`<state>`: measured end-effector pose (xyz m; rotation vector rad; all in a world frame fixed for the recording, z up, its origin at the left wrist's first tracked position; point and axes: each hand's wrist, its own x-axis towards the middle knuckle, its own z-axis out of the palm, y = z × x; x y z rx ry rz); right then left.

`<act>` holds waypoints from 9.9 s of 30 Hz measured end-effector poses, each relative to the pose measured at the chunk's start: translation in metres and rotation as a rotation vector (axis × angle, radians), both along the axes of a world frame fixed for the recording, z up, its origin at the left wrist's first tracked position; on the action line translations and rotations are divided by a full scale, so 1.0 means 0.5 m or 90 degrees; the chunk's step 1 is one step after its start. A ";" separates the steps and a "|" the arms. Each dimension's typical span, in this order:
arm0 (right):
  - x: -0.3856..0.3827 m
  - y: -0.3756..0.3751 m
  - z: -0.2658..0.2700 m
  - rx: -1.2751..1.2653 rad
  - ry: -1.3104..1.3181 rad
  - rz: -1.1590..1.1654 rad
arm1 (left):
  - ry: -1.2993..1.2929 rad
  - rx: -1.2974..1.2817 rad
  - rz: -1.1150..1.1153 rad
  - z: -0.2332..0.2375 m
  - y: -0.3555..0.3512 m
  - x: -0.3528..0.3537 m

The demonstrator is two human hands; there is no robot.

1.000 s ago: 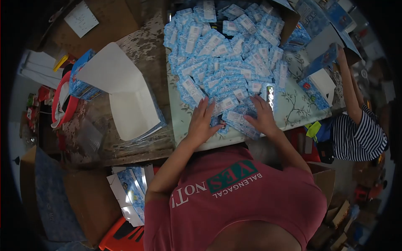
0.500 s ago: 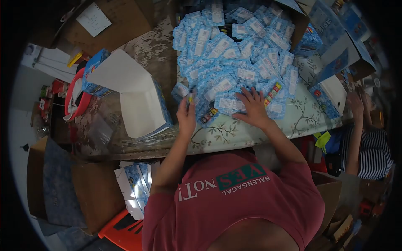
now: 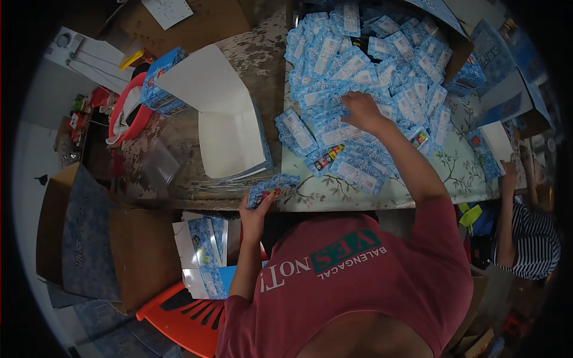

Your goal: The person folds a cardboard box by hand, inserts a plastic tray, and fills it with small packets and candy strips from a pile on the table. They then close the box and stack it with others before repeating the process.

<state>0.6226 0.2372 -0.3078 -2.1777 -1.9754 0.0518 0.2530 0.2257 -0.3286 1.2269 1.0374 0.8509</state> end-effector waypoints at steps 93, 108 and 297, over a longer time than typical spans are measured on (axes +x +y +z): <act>-0.208 0.137 -0.115 -0.128 0.766 0.153 | 0.231 0.313 -0.111 -0.066 0.147 0.040; -0.218 -0.033 -0.033 -0.090 0.096 0.369 | 0.101 0.204 -0.188 -0.067 0.096 0.084; 0.003 -0.212 0.173 0.122 0.615 -0.328 | 0.440 0.441 -0.299 -0.008 0.138 0.006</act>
